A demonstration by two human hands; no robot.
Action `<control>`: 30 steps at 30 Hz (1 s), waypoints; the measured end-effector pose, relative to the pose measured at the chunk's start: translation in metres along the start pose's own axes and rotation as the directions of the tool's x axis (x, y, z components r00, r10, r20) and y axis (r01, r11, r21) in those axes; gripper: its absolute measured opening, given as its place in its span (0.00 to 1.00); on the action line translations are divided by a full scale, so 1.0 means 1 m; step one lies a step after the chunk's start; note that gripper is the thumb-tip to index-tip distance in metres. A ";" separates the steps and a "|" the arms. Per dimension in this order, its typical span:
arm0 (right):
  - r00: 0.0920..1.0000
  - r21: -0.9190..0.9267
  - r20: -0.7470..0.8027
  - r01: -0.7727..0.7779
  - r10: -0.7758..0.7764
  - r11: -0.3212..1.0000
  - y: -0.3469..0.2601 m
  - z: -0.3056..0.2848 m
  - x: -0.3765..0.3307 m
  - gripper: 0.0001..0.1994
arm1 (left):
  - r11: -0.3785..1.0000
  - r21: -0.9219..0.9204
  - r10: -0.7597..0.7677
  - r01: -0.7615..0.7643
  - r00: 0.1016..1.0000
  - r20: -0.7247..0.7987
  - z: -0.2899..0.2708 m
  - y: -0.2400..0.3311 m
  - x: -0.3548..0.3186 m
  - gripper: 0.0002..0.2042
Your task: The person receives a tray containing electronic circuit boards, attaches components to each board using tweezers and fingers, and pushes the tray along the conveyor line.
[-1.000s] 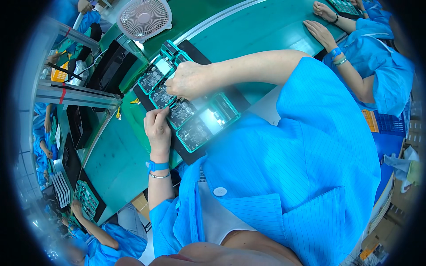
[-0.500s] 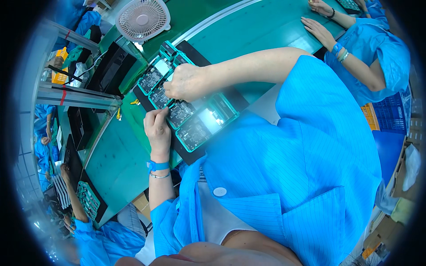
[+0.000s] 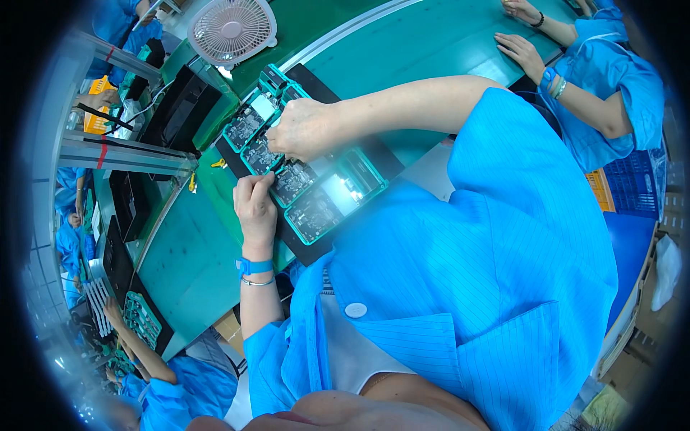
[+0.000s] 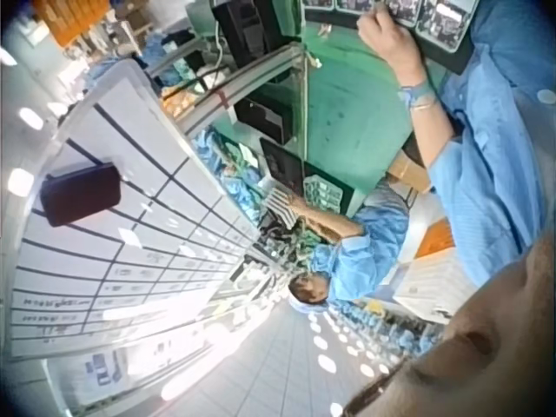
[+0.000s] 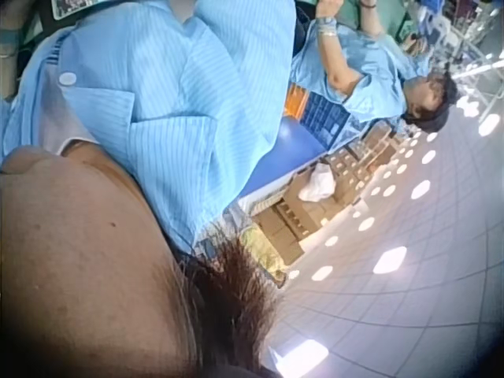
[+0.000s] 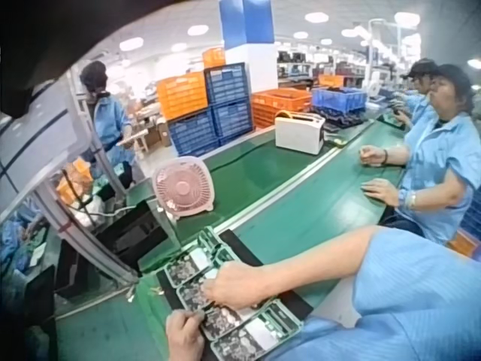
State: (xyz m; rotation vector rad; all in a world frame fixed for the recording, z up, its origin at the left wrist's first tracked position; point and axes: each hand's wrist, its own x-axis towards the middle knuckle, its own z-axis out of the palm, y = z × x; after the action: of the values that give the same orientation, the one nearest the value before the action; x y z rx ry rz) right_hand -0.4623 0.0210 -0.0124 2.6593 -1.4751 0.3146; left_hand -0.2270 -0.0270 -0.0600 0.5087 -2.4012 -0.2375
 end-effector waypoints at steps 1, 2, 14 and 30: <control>1.000 -0.002 0.006 -0.002 0.002 1.000 0.000 0.001 0.000 0.10 | 1.000 -0.006 0.009 -0.009 1.000 0.011 0.000 -0.001 0.001 0.12; 1.000 -0.001 0.005 -0.001 0.001 1.000 0.000 0.001 0.001 0.10 | 1.000 -0.005 0.008 -0.008 1.000 0.011 -0.001 -0.002 0.001 0.12; 0.998 0.001 -0.069 0.006 -0.006 1.000 -0.005 0.001 -0.009 0.11 | 0.994 -0.110 -0.022 0.025 0.999 0.031 -0.011 0.008 -0.008 0.15; 0.995 0.063 -0.099 0.014 -0.008 0.998 -0.049 -0.009 -0.045 0.12 | 0.988 -0.089 -0.126 0.125 0.992 -0.006 -0.021 0.053 -0.045 0.15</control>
State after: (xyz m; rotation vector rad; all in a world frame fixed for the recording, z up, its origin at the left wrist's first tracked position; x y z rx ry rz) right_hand -0.4455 0.0861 -0.0126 2.6562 -1.4445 0.4929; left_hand -0.1970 0.0389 -0.0542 0.6194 -2.3380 -0.3934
